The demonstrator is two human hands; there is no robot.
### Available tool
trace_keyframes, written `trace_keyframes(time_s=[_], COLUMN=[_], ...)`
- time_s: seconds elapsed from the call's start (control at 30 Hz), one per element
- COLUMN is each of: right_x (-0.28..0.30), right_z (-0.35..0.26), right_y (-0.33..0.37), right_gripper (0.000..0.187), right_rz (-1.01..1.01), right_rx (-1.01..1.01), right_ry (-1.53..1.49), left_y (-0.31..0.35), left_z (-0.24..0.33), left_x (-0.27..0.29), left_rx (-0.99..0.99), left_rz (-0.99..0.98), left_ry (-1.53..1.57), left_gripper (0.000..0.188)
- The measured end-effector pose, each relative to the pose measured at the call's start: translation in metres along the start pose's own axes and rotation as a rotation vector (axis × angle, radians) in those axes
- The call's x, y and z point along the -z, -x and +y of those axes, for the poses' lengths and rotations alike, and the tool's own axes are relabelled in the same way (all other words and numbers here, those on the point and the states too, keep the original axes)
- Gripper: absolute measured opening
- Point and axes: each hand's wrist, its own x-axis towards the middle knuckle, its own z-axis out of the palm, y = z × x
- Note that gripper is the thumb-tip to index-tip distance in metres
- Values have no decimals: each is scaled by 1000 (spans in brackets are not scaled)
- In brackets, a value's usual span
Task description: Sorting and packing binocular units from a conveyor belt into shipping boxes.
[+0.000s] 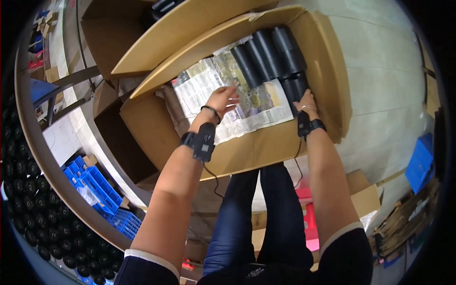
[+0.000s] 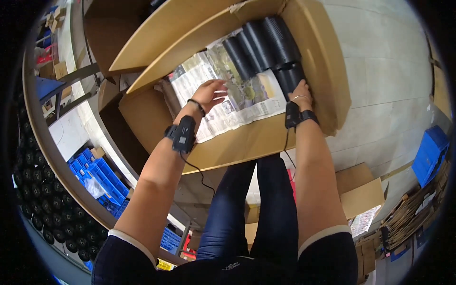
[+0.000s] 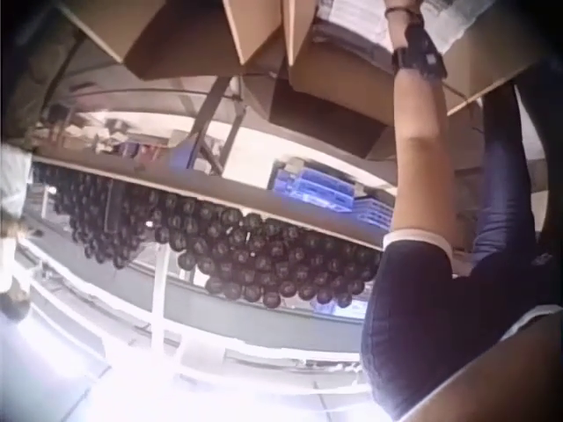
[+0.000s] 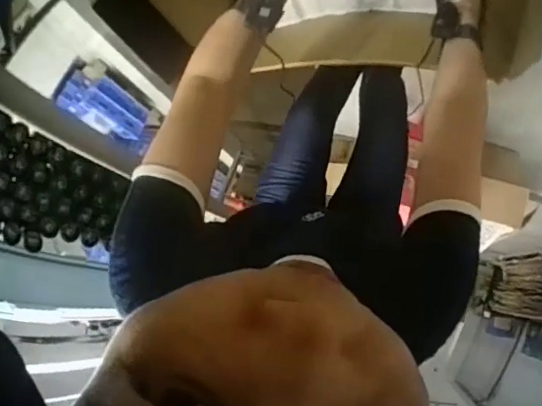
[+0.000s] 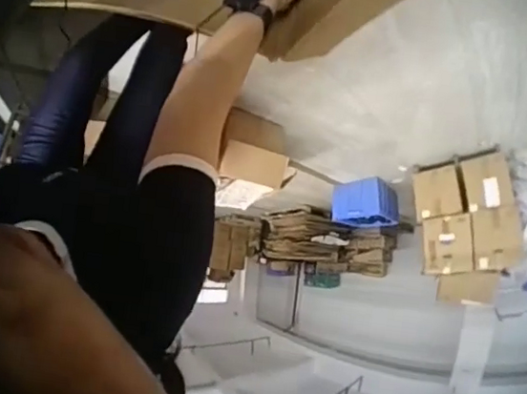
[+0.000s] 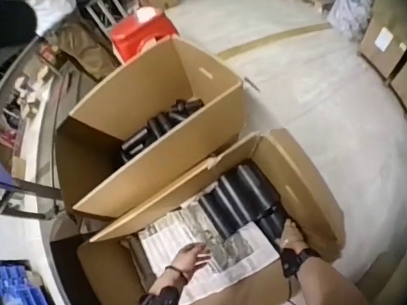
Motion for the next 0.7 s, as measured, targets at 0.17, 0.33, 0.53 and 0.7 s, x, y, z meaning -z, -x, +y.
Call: trace_keyframes(time_s=[0.17,0.33,0.53,0.7], right_x=[31,55,87,63], right_z=[-20,-105,-148,-120], right_y=[49,116,13,-113], right_gripper=[72,70,63,73], right_rz=[-80,-59,470,298], right_rx=[290,747,561,366], right_ry=[-84,-294,-151,-417], left_y=[-39,-40,-86,-138], left_z=[-14,-19,13,3], left_x=[2,-10,-17,-22], left_rx=[59,82,-277,-354], left_rz=[10,-96,40,136], left_ry=[71,296,265,-4], left_gripper=[38,82,64,82])
